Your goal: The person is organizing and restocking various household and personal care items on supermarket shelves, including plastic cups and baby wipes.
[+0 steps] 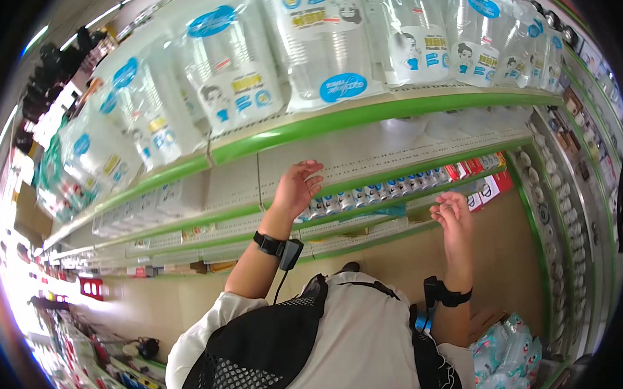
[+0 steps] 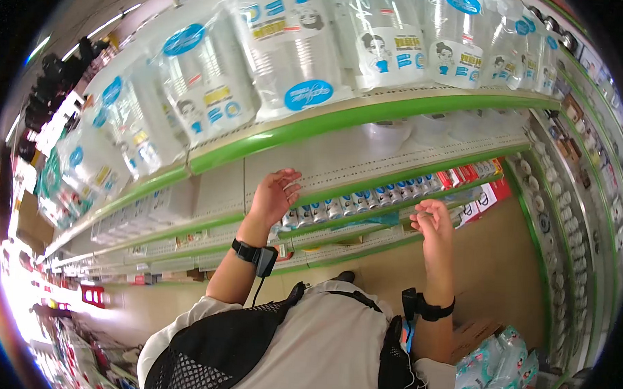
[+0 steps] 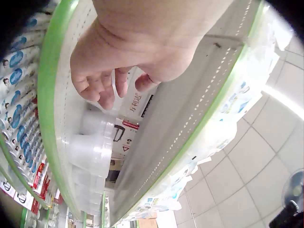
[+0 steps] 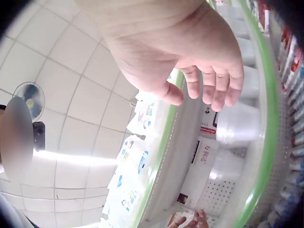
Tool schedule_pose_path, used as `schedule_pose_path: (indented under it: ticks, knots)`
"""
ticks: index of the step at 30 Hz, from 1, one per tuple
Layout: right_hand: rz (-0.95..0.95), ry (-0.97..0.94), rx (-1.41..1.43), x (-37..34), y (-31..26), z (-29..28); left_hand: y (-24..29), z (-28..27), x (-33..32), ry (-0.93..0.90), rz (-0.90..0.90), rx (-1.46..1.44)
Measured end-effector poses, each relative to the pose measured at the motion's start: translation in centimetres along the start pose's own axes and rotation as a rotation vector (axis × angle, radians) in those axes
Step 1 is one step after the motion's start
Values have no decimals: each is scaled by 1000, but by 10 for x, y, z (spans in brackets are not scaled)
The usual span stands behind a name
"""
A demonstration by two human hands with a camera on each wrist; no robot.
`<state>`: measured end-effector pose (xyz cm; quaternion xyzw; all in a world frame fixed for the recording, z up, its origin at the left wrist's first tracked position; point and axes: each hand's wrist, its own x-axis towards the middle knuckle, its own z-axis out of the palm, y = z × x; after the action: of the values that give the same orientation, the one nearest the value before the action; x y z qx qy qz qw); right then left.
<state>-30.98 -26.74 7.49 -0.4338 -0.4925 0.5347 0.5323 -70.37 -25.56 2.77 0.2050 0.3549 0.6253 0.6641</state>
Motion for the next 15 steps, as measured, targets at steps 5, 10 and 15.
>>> schedule_pose_path:
  ticks: [5, 10, 15]
  knots:
    - [35, -165, 38, -50, 15, 18, -28, -31, -122, 111, 61, -49]
    - [110, -350, 64, -102, 43, 54, -34, -70, -239, 273, 50, -35]
    - [173, -502, 66, -160, 47, 111, -6, -113, -330, 397, 150, -16]
